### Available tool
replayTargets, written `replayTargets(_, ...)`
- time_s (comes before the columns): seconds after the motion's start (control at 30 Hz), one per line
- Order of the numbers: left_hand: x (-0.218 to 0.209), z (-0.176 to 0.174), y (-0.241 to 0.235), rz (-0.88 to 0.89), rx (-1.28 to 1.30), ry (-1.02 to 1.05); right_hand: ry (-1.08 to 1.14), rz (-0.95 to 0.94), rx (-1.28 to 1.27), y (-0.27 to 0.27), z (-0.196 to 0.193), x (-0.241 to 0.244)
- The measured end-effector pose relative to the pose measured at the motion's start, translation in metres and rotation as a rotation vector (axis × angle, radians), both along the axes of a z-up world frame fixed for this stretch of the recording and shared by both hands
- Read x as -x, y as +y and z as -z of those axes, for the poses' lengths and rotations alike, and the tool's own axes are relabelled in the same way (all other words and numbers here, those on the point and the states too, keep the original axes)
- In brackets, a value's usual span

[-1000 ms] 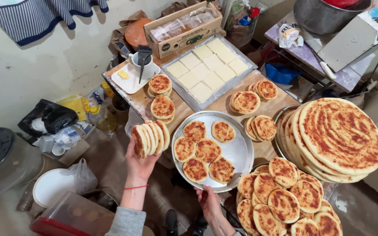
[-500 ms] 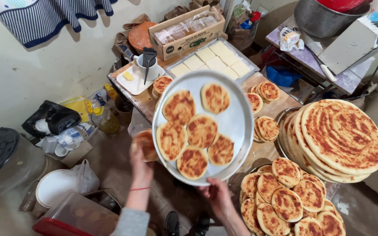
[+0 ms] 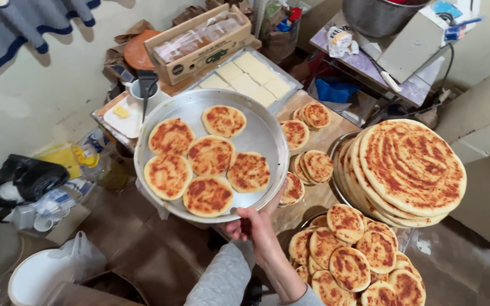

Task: Transferring and stacking small round pastries from a large plate into stacks or onto a tray.

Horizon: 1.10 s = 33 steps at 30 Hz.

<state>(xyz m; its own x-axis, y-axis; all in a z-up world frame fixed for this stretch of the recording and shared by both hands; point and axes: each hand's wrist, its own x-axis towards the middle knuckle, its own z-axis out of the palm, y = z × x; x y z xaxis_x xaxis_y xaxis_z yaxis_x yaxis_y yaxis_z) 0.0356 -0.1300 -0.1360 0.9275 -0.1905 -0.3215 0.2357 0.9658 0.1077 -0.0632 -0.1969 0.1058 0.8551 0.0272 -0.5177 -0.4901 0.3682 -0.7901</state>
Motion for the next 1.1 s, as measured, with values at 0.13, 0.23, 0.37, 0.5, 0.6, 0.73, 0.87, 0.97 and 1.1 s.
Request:
replayTargets(0.13, 0.005, -0.026, -0.002, -0.007, -0.035, -0.016, 0.019, 0.008, -0.006, -0.016, 0.008, -0.001)
replayTargets(0.23, 0.017, -0.050, 0.010, -0.051, -0.058, -0.029, 0.016, -0.006, -0.019, -0.030, 0.022, -0.001)
replayTargets(0.37, 0.028, -0.100, 0.041, -0.122, -0.095, -0.063, -0.065, -0.049, 0.059, -0.048, 0.039, -0.001)
replayTargets(0.5, 0.055, -0.176, 0.087, -0.189, -0.132, -0.088, -0.098, -0.105, 0.149, -0.071, 0.068, -0.002)
replayTargets(0.6, 0.072, -0.177, 0.133, -0.190, -0.293, -0.142, -0.108, -0.259, 0.265, -0.084, 0.066, -0.004)
replayTargets(0.73, 0.095, -0.181, 0.147, -0.243, -0.582, -0.152, -0.140, -0.446, 0.463, -0.104, 0.017, -0.018)
replayTargets(0.87, 0.110, -0.170, 0.165, -0.306, -0.700, -0.116, -0.406, -0.313, 1.156, -0.080, -0.051, -0.041)
replayTargets(0.97, 0.124, -0.165, 0.174, -0.258, -0.707, -0.109, -0.715, -0.344, 1.293, -0.056, -0.053, -0.068)
replayTargets(1.1, 0.145, -0.153, 0.192, -0.148, -0.709, -0.120, -1.059, -0.451, 1.243, -0.026, -0.048, -0.109)
